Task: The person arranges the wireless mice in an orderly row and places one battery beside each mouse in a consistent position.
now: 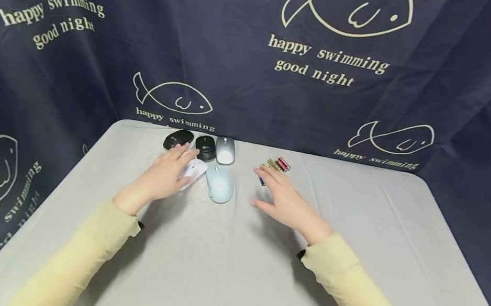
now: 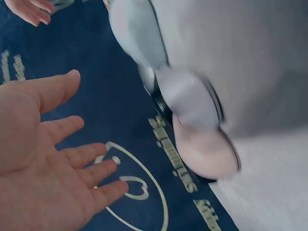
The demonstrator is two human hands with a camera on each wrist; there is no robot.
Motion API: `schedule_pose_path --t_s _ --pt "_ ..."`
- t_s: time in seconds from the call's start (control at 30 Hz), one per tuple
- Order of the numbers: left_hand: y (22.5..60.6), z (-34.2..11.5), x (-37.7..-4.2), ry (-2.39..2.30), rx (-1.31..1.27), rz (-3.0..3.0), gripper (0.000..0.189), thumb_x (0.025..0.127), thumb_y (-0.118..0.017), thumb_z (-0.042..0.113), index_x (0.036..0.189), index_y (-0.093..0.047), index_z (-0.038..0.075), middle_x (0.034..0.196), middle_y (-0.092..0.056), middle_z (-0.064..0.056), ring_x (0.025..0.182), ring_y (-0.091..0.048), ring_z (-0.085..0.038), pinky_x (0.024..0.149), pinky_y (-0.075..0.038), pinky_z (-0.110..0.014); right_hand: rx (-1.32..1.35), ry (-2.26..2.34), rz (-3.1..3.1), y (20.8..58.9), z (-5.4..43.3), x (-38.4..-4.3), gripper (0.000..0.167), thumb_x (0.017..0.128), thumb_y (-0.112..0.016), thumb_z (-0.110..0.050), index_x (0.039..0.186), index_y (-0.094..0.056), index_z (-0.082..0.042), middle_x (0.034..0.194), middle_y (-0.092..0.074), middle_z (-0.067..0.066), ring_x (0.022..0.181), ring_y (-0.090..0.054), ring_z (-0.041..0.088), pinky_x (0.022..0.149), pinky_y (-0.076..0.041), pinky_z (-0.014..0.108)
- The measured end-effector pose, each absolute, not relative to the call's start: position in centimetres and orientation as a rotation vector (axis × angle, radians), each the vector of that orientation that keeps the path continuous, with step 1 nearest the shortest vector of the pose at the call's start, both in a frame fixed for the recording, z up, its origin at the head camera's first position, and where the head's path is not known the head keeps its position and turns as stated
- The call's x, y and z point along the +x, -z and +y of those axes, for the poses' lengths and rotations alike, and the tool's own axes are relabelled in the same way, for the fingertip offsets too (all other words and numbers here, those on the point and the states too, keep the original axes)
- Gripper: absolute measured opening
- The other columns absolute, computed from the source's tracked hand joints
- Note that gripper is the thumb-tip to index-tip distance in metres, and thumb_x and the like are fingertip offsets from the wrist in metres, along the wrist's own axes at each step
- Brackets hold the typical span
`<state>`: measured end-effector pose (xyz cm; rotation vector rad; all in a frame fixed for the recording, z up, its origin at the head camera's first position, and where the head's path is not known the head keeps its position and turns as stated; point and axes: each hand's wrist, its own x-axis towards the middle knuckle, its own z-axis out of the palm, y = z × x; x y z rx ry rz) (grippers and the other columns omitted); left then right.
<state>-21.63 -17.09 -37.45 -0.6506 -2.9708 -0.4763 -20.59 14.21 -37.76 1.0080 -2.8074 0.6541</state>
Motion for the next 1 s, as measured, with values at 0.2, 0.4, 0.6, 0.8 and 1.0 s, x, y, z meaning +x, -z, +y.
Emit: schedule_pose_path --t_s 0.2,0.4,0.6,0.8,1.0 --pt "37.6 -18.6 -24.9 0.460 -0.638 -2.980 0.062 0.085 -0.064 0.008 0.141 -0.038 -0.001 0.145 -0.032 -0.029 0.134 -0.029 -0.046 0.108 -0.023 -0.058 1.143 -0.637 -2.817 38.4 11.2 -23.2 0.078 0.082 -0.071 -0.035 0.144 -0.035 -0.005 0.148 -0.036 0.014 0.137 -0.032 0.029 0.112 -0.026 0.041" --pt "38.9 -19.6 -27.4 0.442 -0.679 -2.944 0.040 0.086 -0.059 0.004 0.124 -0.053 -0.009 0.129 -0.050 -0.031 0.124 -0.043 -0.046 0.107 -0.029 -0.053 1.270 -0.641 -2.837 39.0 8.8 -25.2 0.080 0.080 -0.075 -0.032 0.145 -0.034 -0.008 0.150 -0.034 0.013 0.138 -0.031 0.027 0.113 -0.025 0.040" --pt "39.8 -20.3 -29.0 0.493 -0.618 -3.039 0.041 0.085 -0.058 0.004 0.124 -0.053 -0.010 0.125 -0.055 -0.028 0.124 -0.044 -0.045 0.108 -0.029 -0.051 1.361 -0.620 -2.872 40.3 6.9 -26.5 0.082 0.078 -0.076 -0.035 0.144 -0.035 -0.007 0.150 -0.032 0.013 0.138 -0.030 0.027 0.113 -0.025 0.037" --pt "40.3 -20.4 -30.2 0.533 -0.497 -3.130 0.044 0.084 -0.063 0.009 0.124 -0.054 -0.009 0.125 -0.056 -0.027 0.126 -0.042 -0.044 0.108 -0.028 -0.050 1.356 -0.638 -2.942 41.9 5.6 -27.4 0.089 0.075 -0.077 -0.039 0.146 -0.033 -0.011 0.153 -0.026 0.014 0.140 -0.025 0.030 0.113 -0.024 0.041" --pt "40.2 -19.8 -30.7 0.552 -0.311 -3.177 0.045 0.081 -0.071 0.016 0.119 -0.060 -0.006 0.121 -0.058 -0.025 0.118 -0.050 -0.041 0.104 -0.035 -0.049 1.367 -0.648 -2.977 42.7 5.0 -27.8 0.093 0.072 -0.080 -0.041 0.146 -0.033 -0.009 0.154 -0.024 0.014 0.141 -0.021 0.032 0.113 -0.021 0.044"
